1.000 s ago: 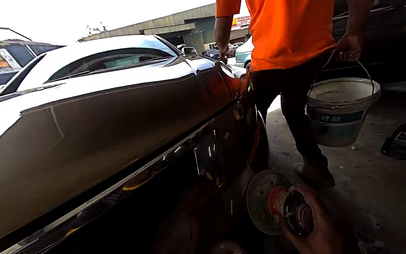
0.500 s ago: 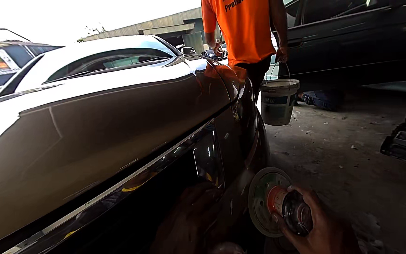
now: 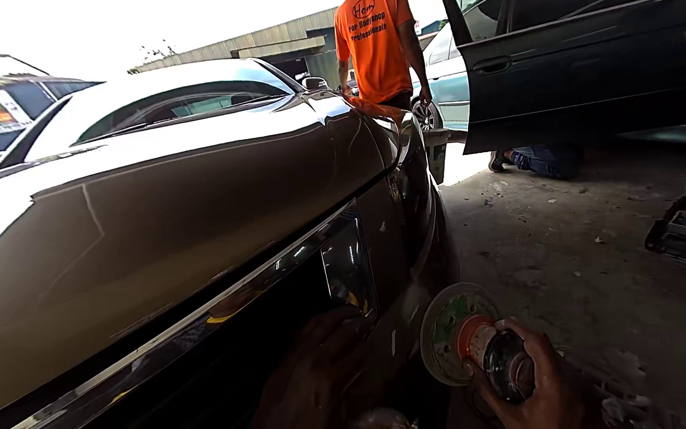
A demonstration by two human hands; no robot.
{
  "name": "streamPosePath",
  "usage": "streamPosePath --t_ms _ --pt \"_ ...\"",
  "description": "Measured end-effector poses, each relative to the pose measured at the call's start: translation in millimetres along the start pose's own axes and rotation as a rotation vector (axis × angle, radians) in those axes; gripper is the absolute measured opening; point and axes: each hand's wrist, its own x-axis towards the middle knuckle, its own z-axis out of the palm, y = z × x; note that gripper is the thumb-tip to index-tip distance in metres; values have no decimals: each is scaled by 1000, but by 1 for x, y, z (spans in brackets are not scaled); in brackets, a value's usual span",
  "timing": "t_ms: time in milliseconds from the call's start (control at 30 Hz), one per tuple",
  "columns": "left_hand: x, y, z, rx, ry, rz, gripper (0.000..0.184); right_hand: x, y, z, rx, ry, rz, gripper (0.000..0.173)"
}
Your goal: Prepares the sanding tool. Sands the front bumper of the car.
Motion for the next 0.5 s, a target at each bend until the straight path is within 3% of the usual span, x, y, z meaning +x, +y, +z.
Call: streamPosePath --t_ms 333,500 --pt "-1 -1 0 5 -5 -7 68 -12 4 15 49 101 30 72" --pt "0 -2 0 7 -16 -3 67 -18 0 15 74 56 -9 71"
